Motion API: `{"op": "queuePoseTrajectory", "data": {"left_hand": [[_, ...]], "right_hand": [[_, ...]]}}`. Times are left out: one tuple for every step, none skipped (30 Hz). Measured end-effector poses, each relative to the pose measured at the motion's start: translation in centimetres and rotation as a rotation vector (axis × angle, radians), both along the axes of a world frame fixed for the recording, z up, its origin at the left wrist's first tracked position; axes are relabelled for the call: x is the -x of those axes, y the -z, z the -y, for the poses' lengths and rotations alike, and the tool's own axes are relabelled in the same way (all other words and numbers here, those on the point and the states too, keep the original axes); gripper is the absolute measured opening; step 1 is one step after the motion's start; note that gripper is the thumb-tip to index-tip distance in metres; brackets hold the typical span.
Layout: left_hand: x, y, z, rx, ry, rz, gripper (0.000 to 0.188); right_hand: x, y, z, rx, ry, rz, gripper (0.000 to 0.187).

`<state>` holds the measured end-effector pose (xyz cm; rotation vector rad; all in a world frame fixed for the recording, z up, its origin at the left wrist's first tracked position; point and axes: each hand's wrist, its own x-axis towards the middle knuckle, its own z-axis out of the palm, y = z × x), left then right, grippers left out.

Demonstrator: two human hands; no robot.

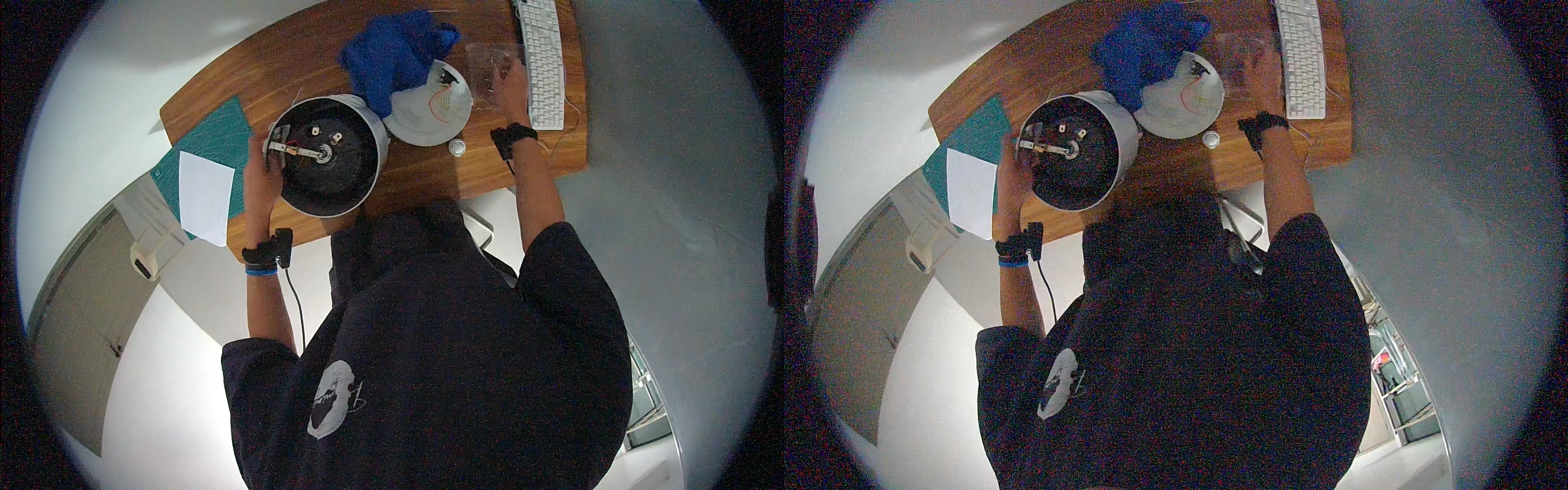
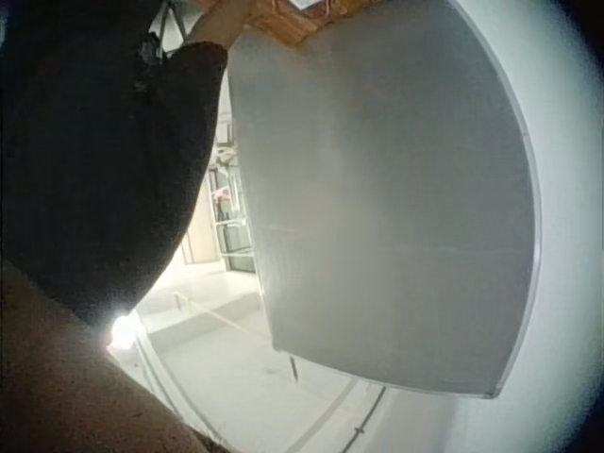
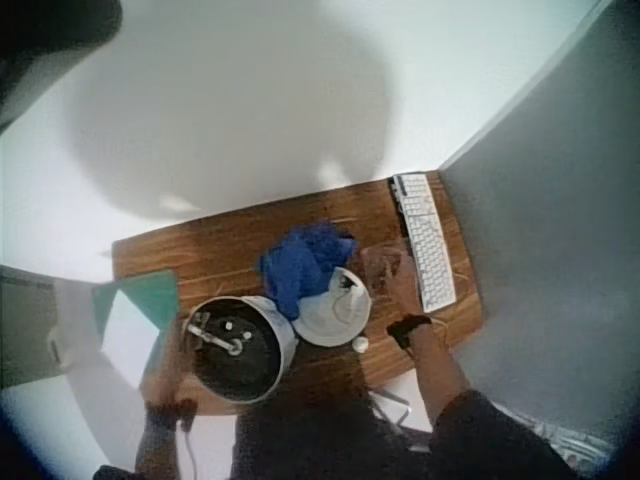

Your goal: The person works at a desk, manipulating wires and small electronic components inside a cylindrical container. They connect wires to a small white device and adjust components within the container throughout the clip.

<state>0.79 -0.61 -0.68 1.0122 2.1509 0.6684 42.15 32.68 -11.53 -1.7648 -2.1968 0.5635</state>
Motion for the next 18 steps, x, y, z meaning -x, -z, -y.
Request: {"op": "queuePoseTrajectory", "data": {"left_hand": [[0.1,0.7,0.2,-0.017,-0.026,0.017,0.038],[0.1,0.7,-0.2,-0.036,-0.043,0.035,0.037],[0.0,0.8,-0.5,-0.043,-0.034,0.04,0.035],[0.0,1.0,-0.1,-0.07,-0.039,0.035,0.035],[0.2,1.5,0.3,-0.098,-0.039,0.029,0.035],[0.4,2.0,0.8,-0.124,-0.04,0.022,0.036],[0.6,2.2,1.0,-0.08,-0.051,0.035,0.036],[0.8,2.2,1.1,-0.033,-0.061,0.049,0.036],[0.9,2.2,1.3,0.014,-0.072,0.063,0.037],[0.7,1.9,0.9,0.03,-0.058,0.043,0.037],[0.4,1.5,0.3,0.042,-0.042,0.031,0.037],[0.2,1.2,-0.2,0.058,-0.028,0.014,0.037],[-0.1,1.2,-0.5,0.049,-0.03,0.012,0.037],[-0.1,1.0,-0.4,0.044,-0.046,0.006,0.037],[0.0,0.9,-0.4,0.037,-0.06,0.002,0.036],[0.1,1.0,0.1,0.028,-0.104,0.062,0.036],[0.4,1.5,1.2,0.022,-0.16,0.115,0.036],[0.8,2.1,2.0,0.01,-0.205,0.165,0.035]], "right_hand": [[-0.6,0.7,-0.4,-0.041,-0.045,0.005,0.03],[-1.4,2.0,-1.0,-0.083,-0.082,0.01,0.029],[-2.2,3.2,-1.5,-0.125,-0.119,0.016,0.028],[-1.9,3.8,-1.8,-0.098,-0.134,-0.04,0.027],[-1.7,4.1,-2.0,-0.073,-0.145,-0.095,0.025],[-1.4,4.5,-2.2,-0.046,-0.156,-0.151,0.023],[-1.5,5.2,-2.7,0.021,-0.106,-0.149,0.022],[-1.8,6.1,-3.3,0.091,-0.054,-0.146,0.02],[-2.2,6.9,-3.9,0.16,-0.002,-0.142,0.018],[-3.1,8.4,-4.6,0.074,-0.054,-0.099,0.018],[-4.5,10.0,-5.3,-0.017,-0.103,-0.048,0.018],[-5.3,11.0,-5.5,-0.102,-0.156,-0.001,0.018],[-6.0,11.3,-5.3,-0.043,-0.124,-0.02,0.018],[-5.3,10.5,-5.4,0.019,-0.108,-0.042,0.019],[-4.7,9.7,-5.4,0.079,-0.09,-0.062,0.019],[-3.8,8.1,-5.1,0.088,-0.1,-0.106,0.021],[-1.8,5.5,-4.2,0.102,-0.122,-0.157,0.022],[-0.3,2.6,-3.3,0.11,-0.133,-0.211,0.023]]}}
